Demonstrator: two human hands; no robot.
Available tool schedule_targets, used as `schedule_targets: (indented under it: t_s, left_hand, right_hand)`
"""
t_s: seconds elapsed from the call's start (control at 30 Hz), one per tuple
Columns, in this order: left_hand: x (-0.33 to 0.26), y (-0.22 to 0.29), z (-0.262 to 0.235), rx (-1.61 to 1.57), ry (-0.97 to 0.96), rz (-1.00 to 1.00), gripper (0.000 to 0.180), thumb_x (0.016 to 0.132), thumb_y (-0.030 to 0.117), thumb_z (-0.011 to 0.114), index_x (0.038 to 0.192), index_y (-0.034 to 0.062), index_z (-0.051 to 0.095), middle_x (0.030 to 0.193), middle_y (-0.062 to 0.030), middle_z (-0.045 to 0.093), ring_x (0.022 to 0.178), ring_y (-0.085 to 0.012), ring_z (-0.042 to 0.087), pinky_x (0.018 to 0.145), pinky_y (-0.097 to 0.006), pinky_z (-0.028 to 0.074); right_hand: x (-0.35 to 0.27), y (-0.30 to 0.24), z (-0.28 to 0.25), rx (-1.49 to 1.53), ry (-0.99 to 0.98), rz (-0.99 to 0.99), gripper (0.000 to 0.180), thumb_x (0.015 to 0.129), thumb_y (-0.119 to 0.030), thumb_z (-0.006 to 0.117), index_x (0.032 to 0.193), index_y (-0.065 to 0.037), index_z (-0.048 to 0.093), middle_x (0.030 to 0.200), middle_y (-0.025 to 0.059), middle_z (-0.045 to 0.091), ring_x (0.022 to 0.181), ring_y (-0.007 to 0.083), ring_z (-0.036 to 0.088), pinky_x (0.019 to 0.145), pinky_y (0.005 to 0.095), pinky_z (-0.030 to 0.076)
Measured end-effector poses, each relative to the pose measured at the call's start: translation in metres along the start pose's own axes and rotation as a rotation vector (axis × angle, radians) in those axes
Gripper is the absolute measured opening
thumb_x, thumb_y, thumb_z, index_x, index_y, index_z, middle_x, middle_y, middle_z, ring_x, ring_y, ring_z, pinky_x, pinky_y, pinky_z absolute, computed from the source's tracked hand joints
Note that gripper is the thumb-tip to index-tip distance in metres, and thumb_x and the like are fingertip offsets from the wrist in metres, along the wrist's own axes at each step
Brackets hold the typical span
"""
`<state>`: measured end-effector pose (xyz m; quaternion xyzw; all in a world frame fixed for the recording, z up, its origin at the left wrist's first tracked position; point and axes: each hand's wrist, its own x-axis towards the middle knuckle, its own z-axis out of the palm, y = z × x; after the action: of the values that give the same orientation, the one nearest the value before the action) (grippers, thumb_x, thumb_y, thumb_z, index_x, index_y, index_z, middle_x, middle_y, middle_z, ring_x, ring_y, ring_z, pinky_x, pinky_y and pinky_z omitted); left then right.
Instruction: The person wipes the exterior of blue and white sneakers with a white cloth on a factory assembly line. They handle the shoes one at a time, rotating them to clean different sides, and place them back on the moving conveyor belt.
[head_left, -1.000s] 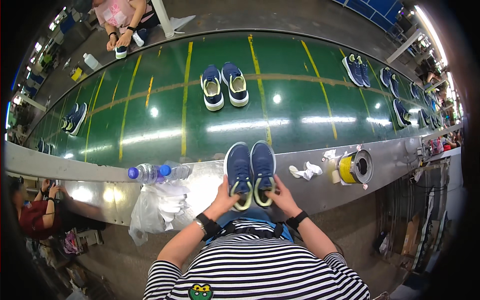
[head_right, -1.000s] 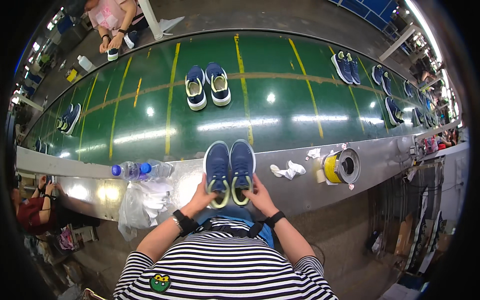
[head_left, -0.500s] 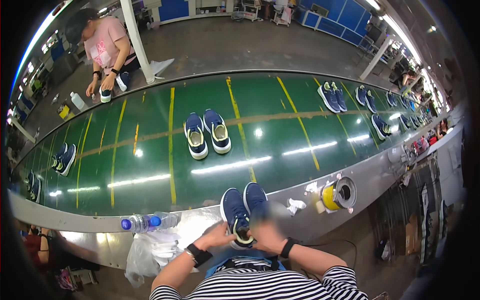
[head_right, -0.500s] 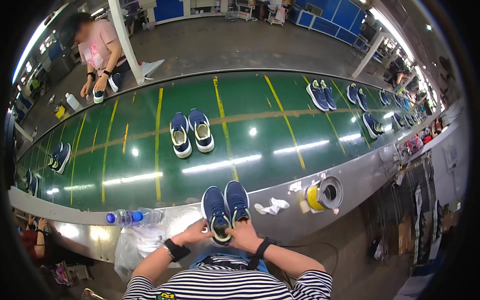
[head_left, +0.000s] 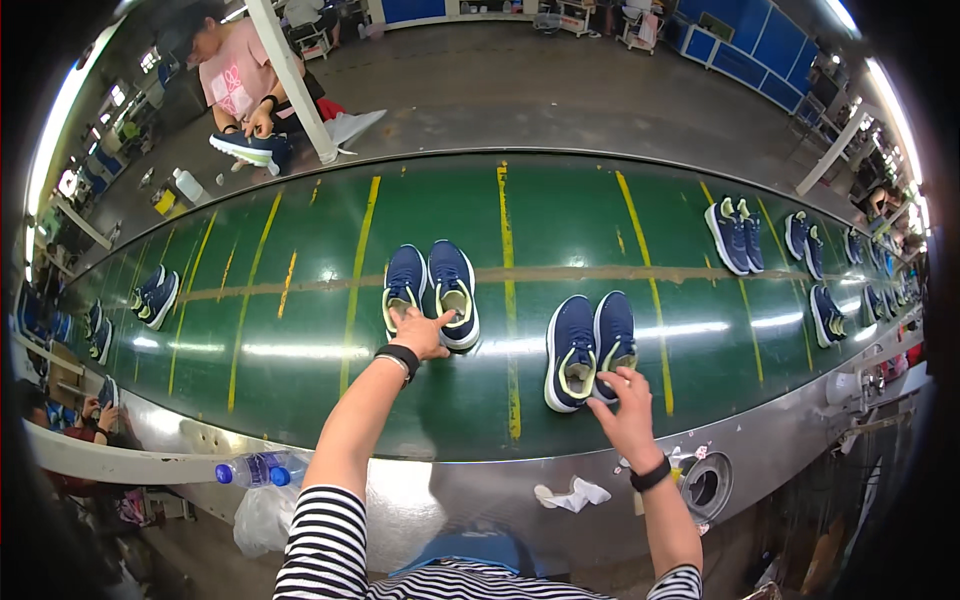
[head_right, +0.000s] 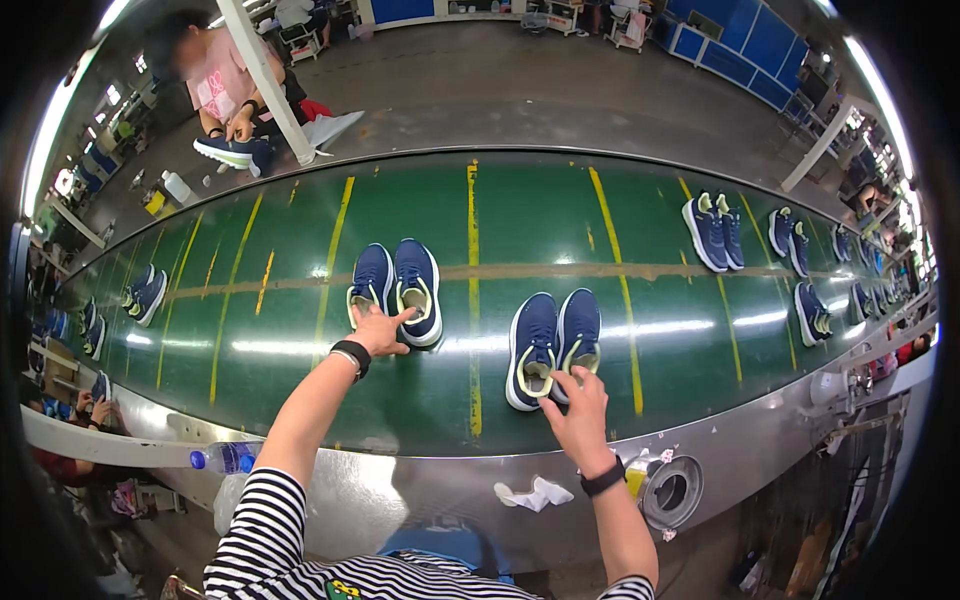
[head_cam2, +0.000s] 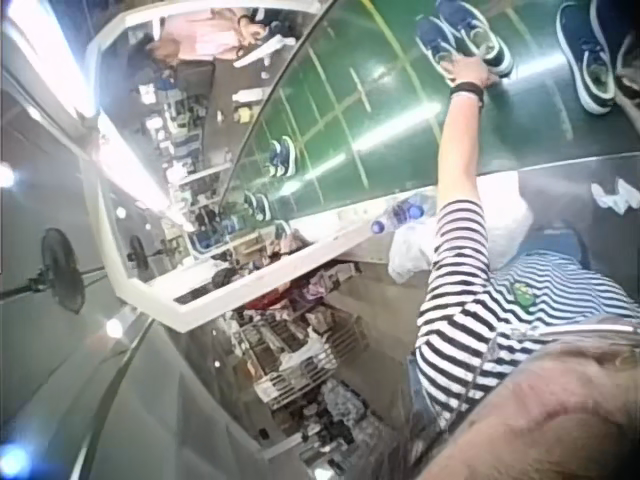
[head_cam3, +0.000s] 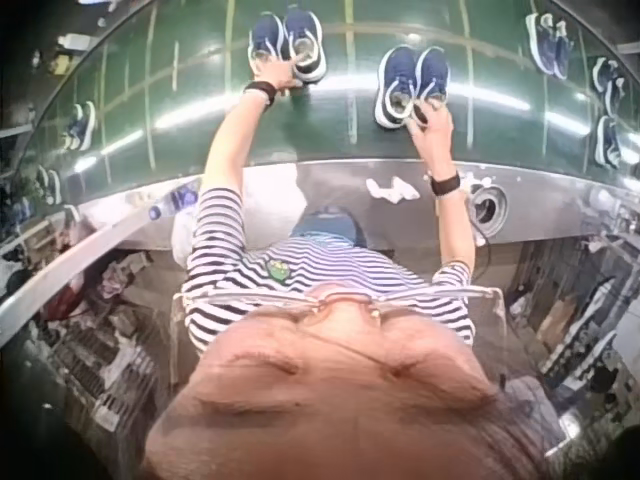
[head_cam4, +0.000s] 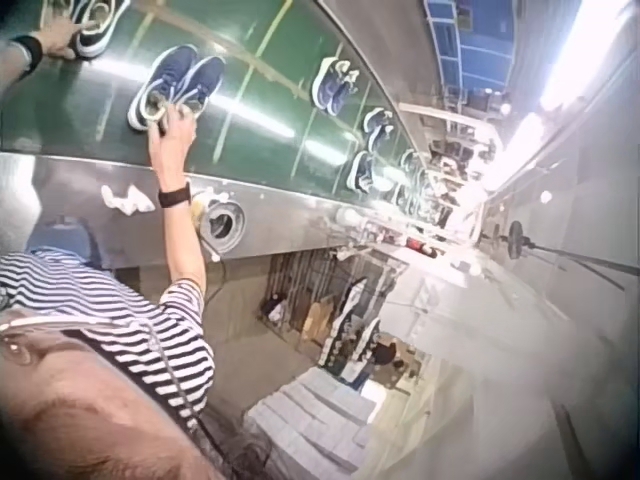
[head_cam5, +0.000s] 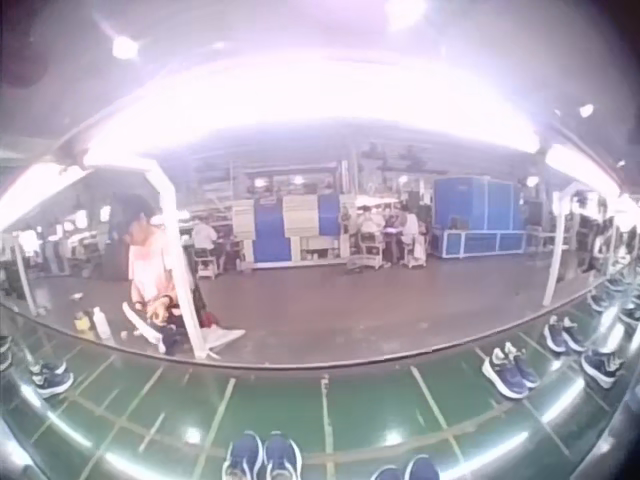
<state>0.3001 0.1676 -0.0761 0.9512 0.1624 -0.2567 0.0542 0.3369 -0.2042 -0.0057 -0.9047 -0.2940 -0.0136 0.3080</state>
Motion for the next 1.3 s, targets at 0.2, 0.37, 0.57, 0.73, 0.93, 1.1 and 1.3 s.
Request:
schedule_targets:
  t_s: [0.2,0.37,0.57,0.73,0.93,1.1,1.3]
  left_hand:
    - [-0.006,-0.005,0.002,-0.094,0.171,0.071,0.067,0.069,0.055,0.069,0.123,0.0193,0.054,0.106,-0.0206,0.059,0.106,-0.035,0.053,0.088,-0.041,0.046]
    - [-0.124,0.017,0.017,-0.31,0.258,0.168,0.057,0.07,0.049,0.072,0.114,0.0149,0.06,0.098,-0.0237,0.055,0.092,-0.0358,0.057,0.076,-0.043,0.049]
    - [-0.29,0.01,0.081,-0.324,0.213,0.292,0.046,0.066,0.037,0.076,0.103,0.0149,0.061,0.089,-0.021,0.052,0.073,-0.0362,0.058,0.062,-0.045,0.048]
    - [-0.355,0.006,0.16,-0.351,0.047,0.359,0.042,0.071,0.029,0.072,0.108,0.013,0.06,0.095,-0.0233,0.053,0.089,-0.0383,0.055,0.076,-0.046,0.046]
    - [-0.4,-0.033,0.163,-0.881,0.267,0.116,0.039,0.076,0.012,0.065,0.112,0.0038,0.052,0.101,-0.0188,0.053,0.094,-0.0331,0.054,0.079,-0.038,0.046]
    - [-0.35,-0.066,0.216,-1.197,0.329,-0.044,0.054,0.069,0.001,0.064,0.119,-0.0033,0.046,0.102,-0.0169,0.059,0.092,-0.0278,0.058,0.083,-0.033,0.045]
    - [-0.334,-0.078,0.229,-1.945,-0.199,-0.388,0.039,0.078,-0.007,0.053,0.116,-0.0001,0.053,0.104,-0.0118,0.062,0.089,-0.0245,0.063,0.079,-0.034,0.051]
  right_hand:
    - [-0.012,-0.115,-0.105,0.845,0.537,-0.395,0.005,0.075,-0.002,0.064,0.077,-0.005,0.06,0.081,0.0053,0.054,0.072,0.0167,0.05,0.063,0.0274,0.041]
    - [-0.069,-0.205,-0.153,1.187,0.479,-0.44,0.018,0.07,-0.023,0.074,0.079,-0.024,0.058,0.072,-0.0077,0.047,0.071,0.0093,0.038,0.064,0.0253,0.028]
    - [-0.112,-0.287,-0.141,1.203,0.511,-0.3,0.012,0.077,-0.023,0.066,0.069,-0.021,0.058,0.064,-0.007,0.045,0.066,0.0071,0.041,0.064,0.0251,0.032]
    - [-0.138,-0.272,-0.093,1.154,0.397,-0.093,0.031,0.072,-0.005,0.069,0.1,-0.011,0.058,0.083,-0.0015,0.053,0.076,0.0121,0.047,0.068,0.0259,0.038]
    - [-0.227,-0.167,0.101,0.592,-0.456,0.49,0.07,0.071,-0.012,0.078,0.13,-0.003,0.043,0.116,0.0114,0.051,0.099,0.0183,0.054,0.082,0.0286,0.045]
    - [-0.251,-0.167,0.198,0.735,-0.361,0.516,0.072,0.072,-0.005,0.072,0.134,-0.001,0.037,0.119,0.0104,0.05,0.103,0.0177,0.054,0.087,0.0305,0.045]
    - [-0.232,-0.149,0.176,1.243,-0.415,0.819,0.049,0.079,0.002,0.058,0.127,-0.004,0.047,0.108,0.0069,0.059,0.097,0.0167,0.059,0.085,0.0286,0.047]
